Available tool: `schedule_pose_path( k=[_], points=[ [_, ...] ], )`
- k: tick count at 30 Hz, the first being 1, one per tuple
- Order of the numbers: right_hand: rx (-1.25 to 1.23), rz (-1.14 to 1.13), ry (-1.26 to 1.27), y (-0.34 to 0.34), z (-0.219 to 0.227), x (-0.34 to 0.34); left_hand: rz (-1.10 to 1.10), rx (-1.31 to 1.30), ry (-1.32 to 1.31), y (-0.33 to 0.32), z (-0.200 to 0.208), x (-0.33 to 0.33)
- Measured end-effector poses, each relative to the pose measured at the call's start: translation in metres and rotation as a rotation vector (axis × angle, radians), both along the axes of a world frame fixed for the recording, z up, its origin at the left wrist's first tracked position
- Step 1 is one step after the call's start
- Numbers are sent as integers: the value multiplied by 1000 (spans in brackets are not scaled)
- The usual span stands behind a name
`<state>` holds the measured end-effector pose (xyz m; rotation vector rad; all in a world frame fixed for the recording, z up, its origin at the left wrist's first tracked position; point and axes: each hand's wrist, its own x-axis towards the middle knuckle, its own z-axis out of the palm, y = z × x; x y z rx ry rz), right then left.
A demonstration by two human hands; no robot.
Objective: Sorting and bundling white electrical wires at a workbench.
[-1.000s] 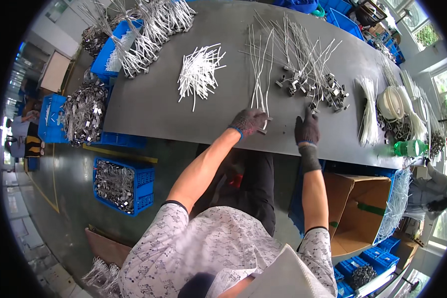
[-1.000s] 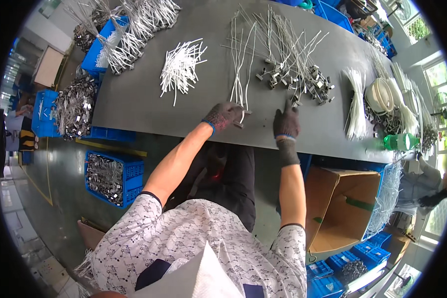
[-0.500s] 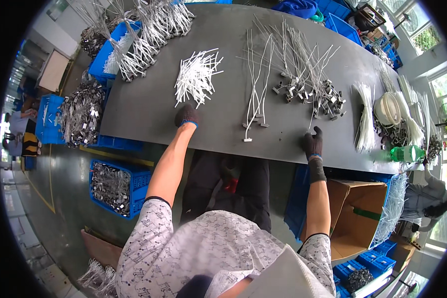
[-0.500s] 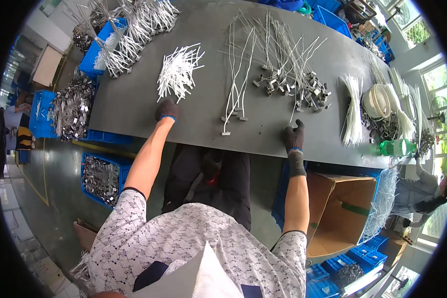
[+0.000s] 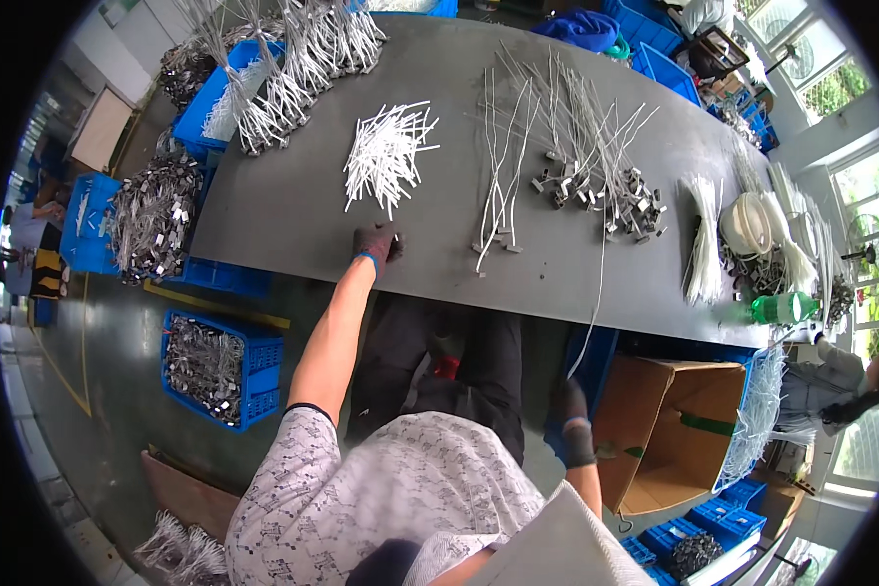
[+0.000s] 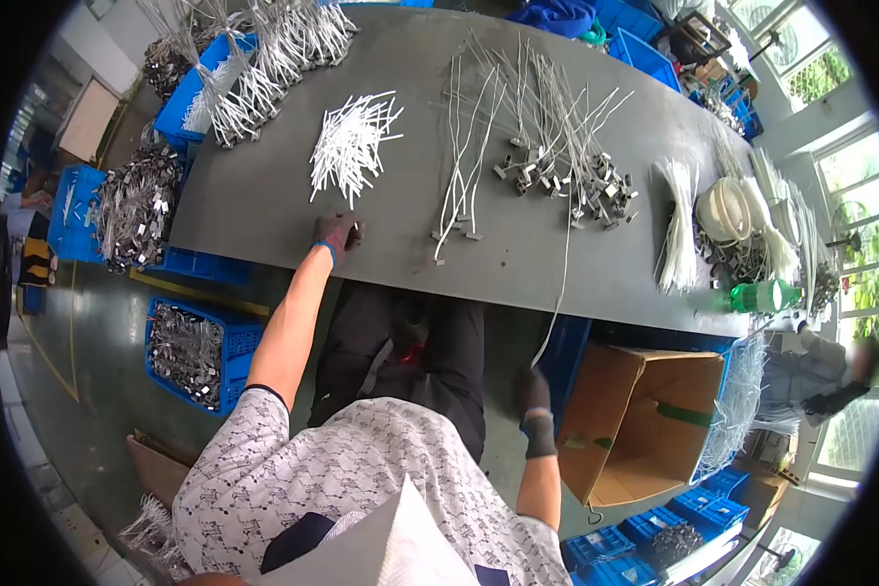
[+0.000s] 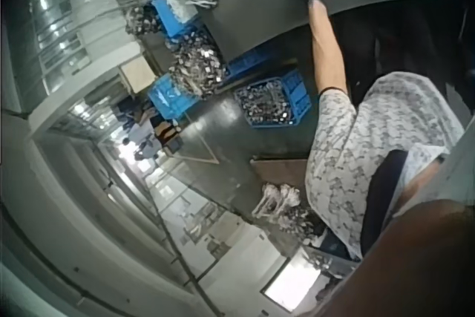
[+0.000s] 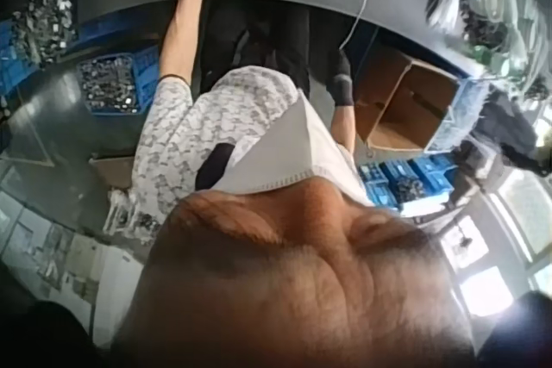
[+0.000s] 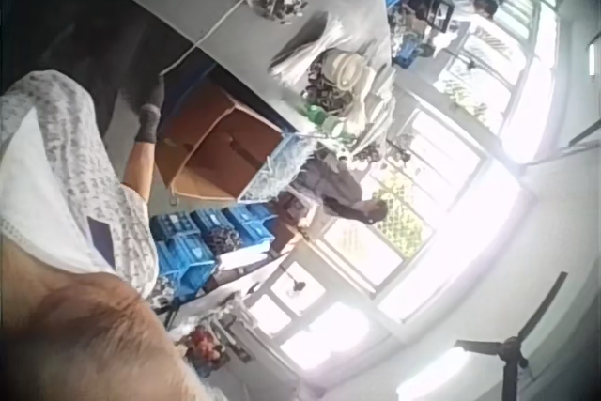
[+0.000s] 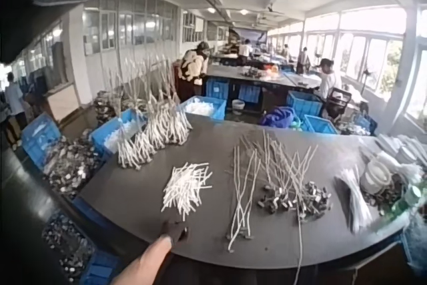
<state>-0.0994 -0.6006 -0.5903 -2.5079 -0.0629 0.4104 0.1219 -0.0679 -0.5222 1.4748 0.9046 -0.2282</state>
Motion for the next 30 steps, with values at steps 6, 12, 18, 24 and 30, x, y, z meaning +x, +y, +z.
schedule_pose_path(
  k=[6,12,18,24,30],
  points=[
    [-525,580,164,-20,-14,-116,235,-691,-381,-66,29,-11],
    [-198,233,-148,65,70,-47,114,-840,-449,-216,79,5],
    [-490,294,212,56,96,-35,378,-506,-805,-217,116,25],
    [-415,267,99,45,71,-58,288,-319,-868,-205,119,24],
    [-422,250,128,50,70,-63,313,-329,-905,-208,121,39]
  ],
)
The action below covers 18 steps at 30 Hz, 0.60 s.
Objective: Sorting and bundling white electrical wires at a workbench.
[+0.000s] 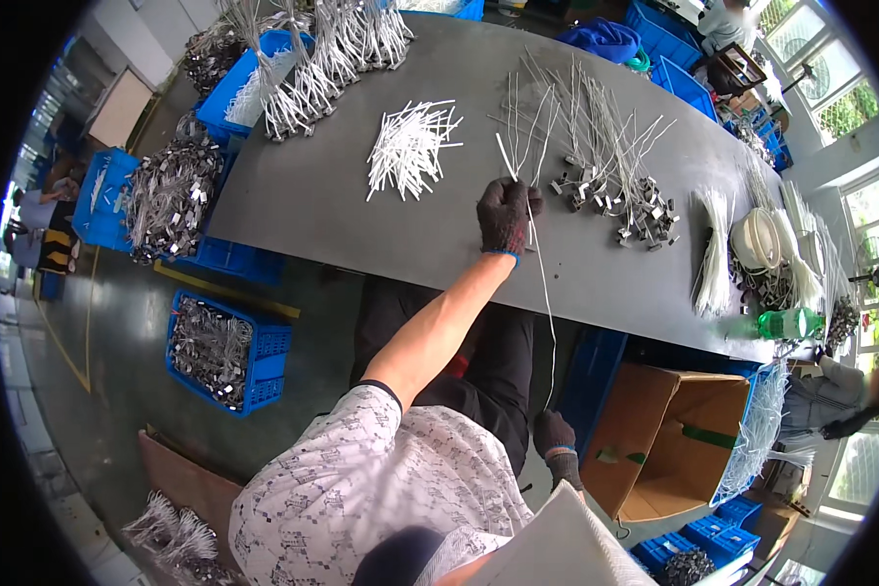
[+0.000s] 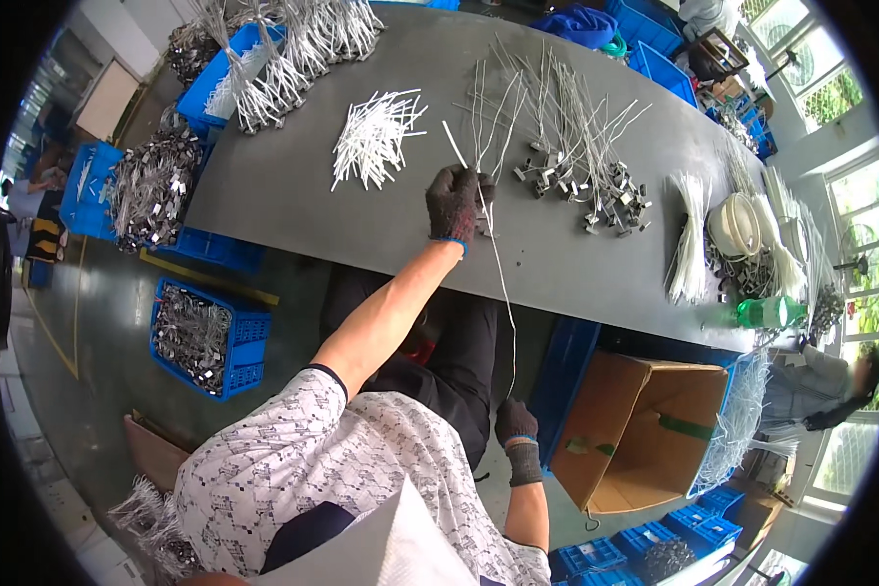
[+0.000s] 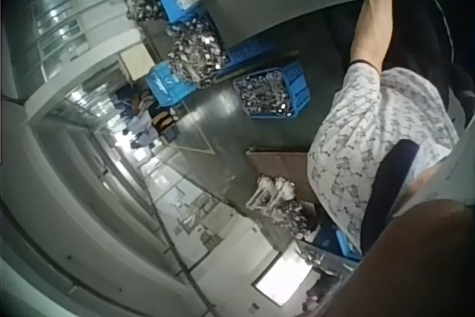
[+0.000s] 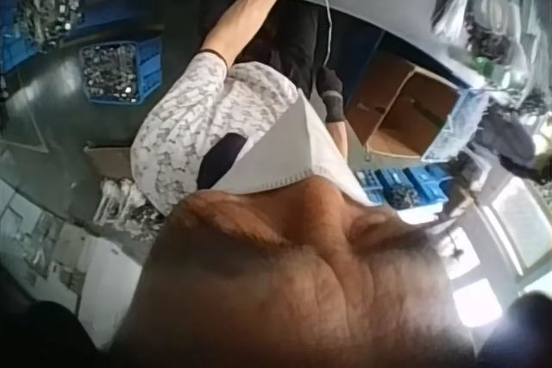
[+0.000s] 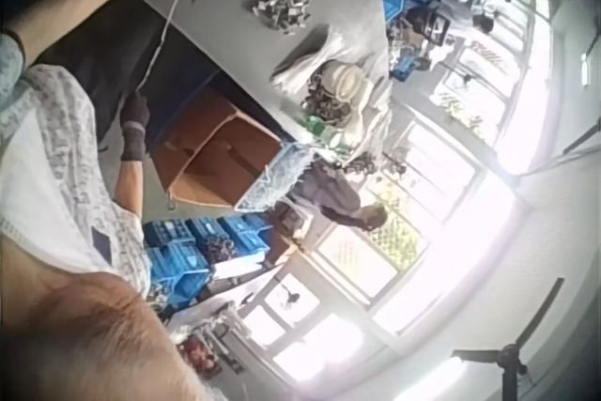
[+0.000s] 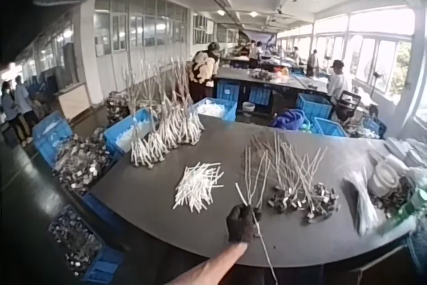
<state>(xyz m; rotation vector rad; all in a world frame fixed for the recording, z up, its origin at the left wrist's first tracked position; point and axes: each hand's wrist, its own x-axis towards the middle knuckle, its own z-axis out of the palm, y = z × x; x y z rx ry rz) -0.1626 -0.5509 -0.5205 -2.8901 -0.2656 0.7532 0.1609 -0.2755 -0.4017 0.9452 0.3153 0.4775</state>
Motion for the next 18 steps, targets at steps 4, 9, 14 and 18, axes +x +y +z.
schedule_pose_path(
  k=[4,9,14,18],
  points=[
    [63,-47,-40,8,8,-4,-156,-57,24,5,-7,2],
    [182,-69,-196,18,7,-4,-355,-112,218,10,-16,0],
    [28,-88,-63,14,4,-8,-340,-117,196,13,-12,3],
    [40,-103,-105,16,14,-10,-292,-138,190,8,-13,-6]
  ],
)
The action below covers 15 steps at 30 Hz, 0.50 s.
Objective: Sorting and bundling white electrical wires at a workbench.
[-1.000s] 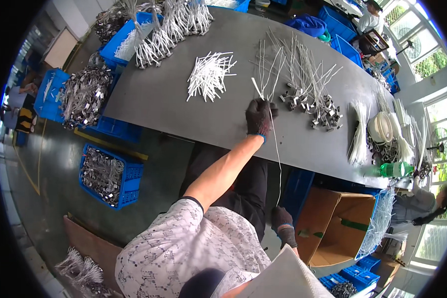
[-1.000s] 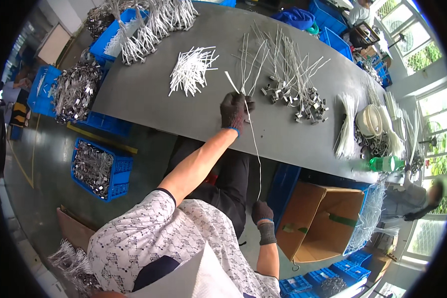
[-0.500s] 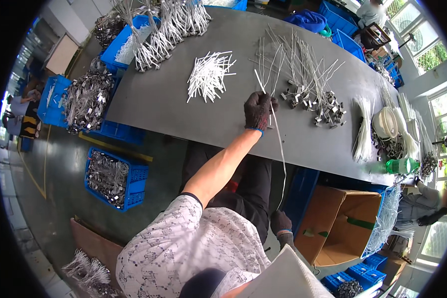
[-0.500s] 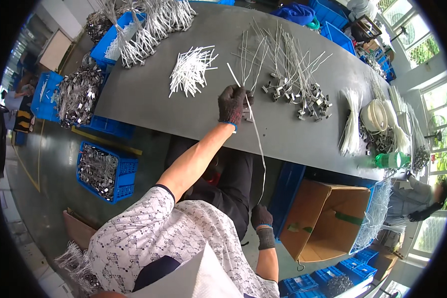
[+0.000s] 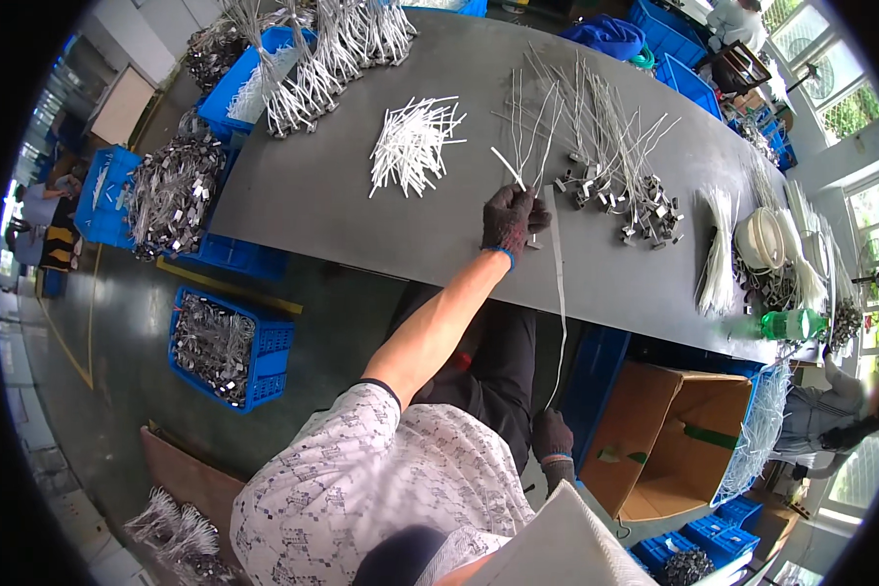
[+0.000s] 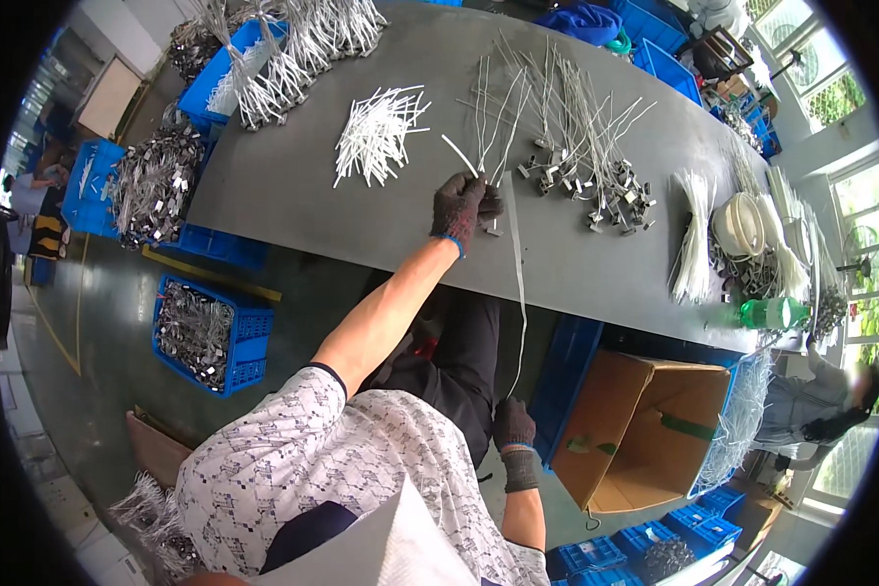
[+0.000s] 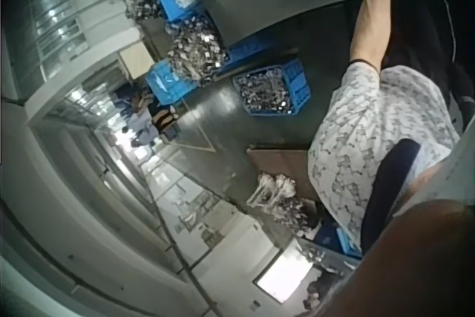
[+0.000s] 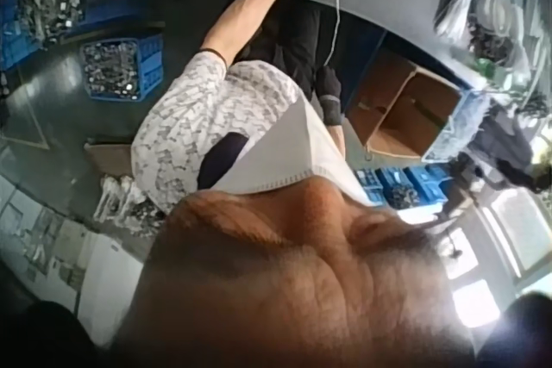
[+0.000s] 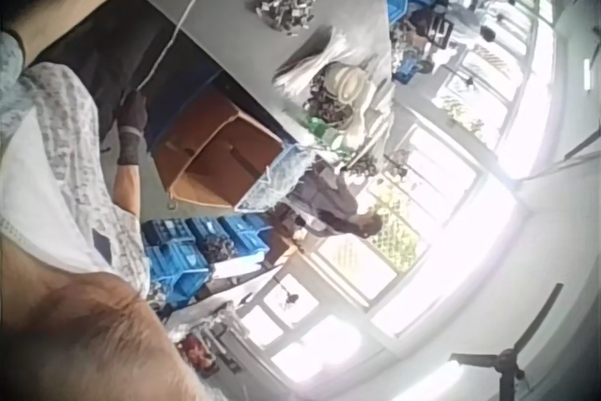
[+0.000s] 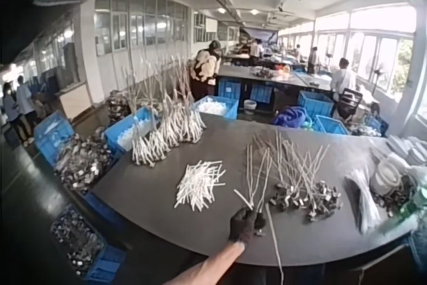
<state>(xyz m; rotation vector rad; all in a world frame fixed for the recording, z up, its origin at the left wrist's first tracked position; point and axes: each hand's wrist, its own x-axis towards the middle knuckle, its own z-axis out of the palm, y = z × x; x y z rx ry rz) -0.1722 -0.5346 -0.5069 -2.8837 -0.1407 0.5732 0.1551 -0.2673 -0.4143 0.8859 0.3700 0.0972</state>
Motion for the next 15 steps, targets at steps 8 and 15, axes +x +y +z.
schedule_pose_path(
  k=[8,15],
  points=[
    [-27,-4,35,-1,10,5,139,-31,-49,6,0,-5],
    [-52,34,131,-7,9,1,190,141,-133,9,3,-9]
  ],
)
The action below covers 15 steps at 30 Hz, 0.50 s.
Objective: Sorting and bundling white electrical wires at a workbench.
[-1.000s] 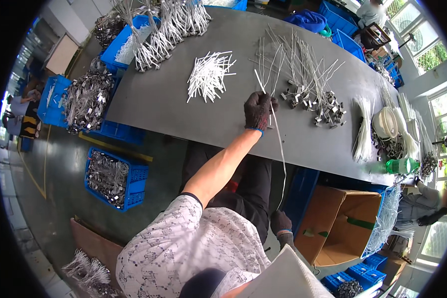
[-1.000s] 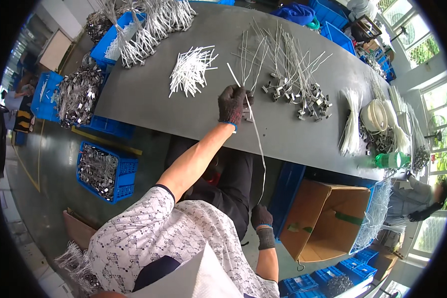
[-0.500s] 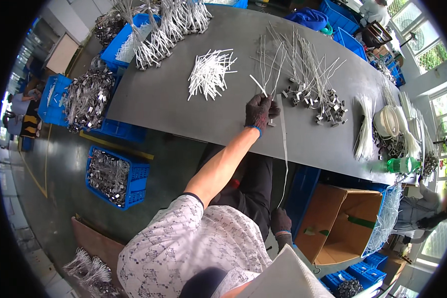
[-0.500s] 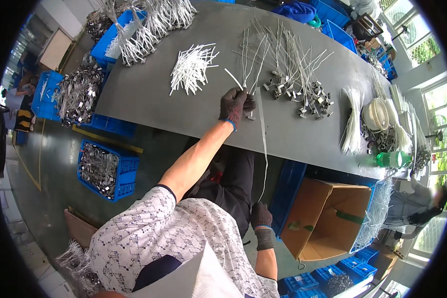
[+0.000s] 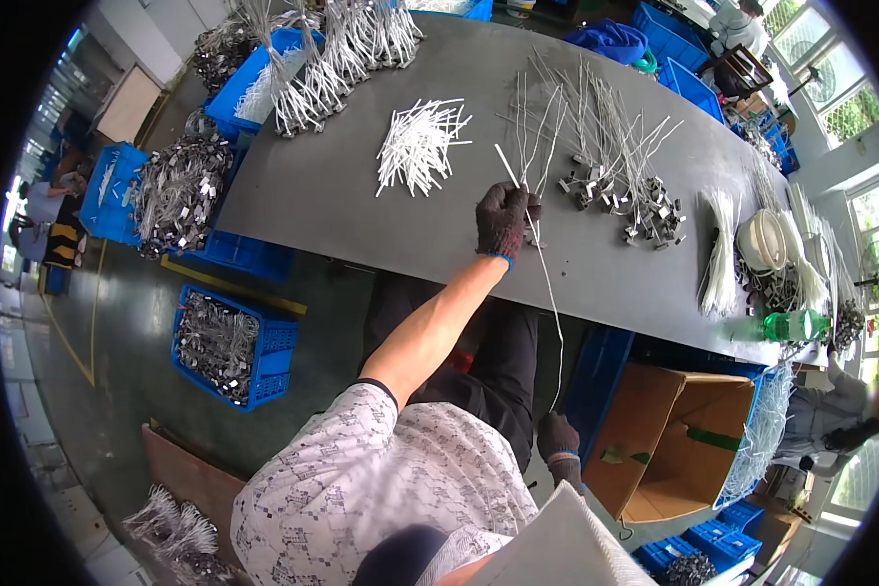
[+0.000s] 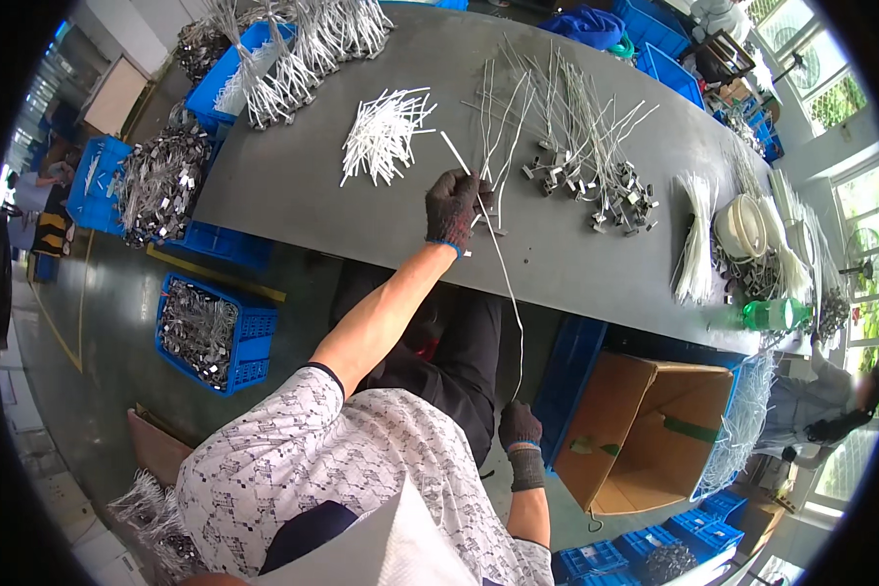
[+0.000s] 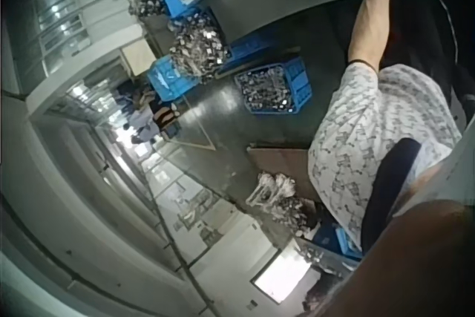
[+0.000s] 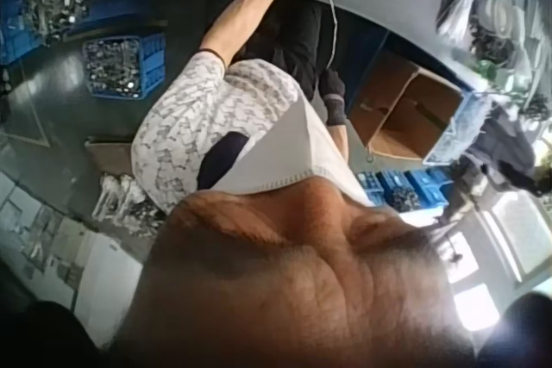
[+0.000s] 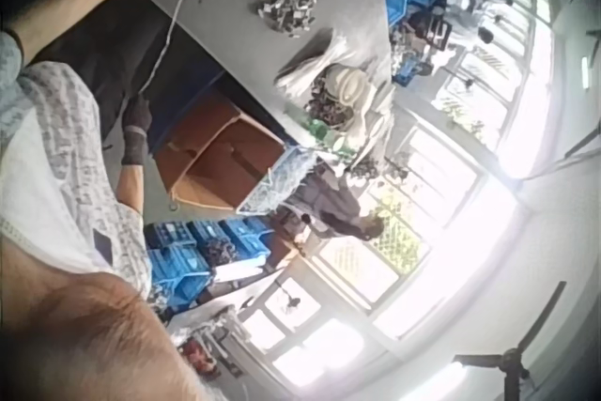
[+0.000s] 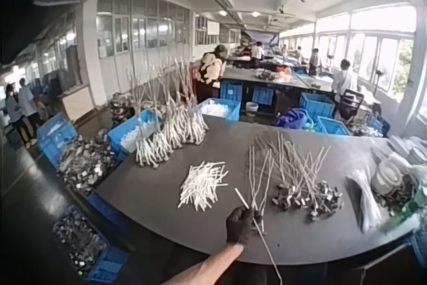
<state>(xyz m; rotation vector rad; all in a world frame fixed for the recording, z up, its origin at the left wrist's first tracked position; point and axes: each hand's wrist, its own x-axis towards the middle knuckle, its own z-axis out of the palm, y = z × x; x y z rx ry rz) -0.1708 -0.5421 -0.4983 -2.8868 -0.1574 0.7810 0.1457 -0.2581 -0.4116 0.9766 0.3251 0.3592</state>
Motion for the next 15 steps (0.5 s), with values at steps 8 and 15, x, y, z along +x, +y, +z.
schedule_pose_path(
  k=[8,15],
  points=[
    [45,17,-77,-12,-41,-12,-391,137,158,4,-16,-16],
    [234,-61,-39,-19,-17,19,-512,307,101,15,6,-2]
  ],
)
